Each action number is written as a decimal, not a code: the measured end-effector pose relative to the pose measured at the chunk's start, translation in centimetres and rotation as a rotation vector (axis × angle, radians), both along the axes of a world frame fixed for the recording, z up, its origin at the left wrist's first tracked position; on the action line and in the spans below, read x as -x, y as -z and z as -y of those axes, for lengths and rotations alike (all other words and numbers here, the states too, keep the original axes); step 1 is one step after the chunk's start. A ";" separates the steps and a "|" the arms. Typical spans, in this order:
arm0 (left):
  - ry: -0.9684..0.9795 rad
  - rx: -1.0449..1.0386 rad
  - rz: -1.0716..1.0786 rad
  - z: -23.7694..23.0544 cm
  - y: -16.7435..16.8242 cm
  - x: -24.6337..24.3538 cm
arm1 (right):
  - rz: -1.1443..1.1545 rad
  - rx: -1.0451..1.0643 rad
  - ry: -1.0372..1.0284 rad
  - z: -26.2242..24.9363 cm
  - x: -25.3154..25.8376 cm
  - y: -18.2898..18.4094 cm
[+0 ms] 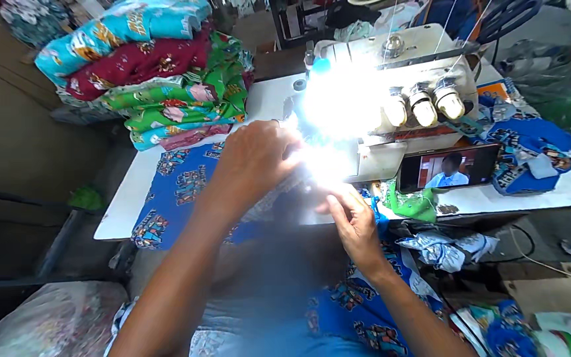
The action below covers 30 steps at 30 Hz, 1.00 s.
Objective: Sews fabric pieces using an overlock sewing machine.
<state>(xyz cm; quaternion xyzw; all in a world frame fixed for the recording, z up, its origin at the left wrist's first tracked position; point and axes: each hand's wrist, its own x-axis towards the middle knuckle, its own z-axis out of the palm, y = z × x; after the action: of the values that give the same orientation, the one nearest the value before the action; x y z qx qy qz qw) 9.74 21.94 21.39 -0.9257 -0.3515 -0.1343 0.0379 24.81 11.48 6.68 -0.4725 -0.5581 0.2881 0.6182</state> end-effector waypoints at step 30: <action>-0.262 -0.049 0.109 0.3 6.2 -3.8 | 0.175 0.091 -0.379 2.6 3.1 4.0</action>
<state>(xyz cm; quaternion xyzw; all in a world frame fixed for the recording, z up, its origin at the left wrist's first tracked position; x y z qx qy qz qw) 13.49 21.62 15.23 -0.8621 -0.4674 -0.1869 0.0588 21.68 8.88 2.63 -0.4097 -0.6750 0.3821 0.4801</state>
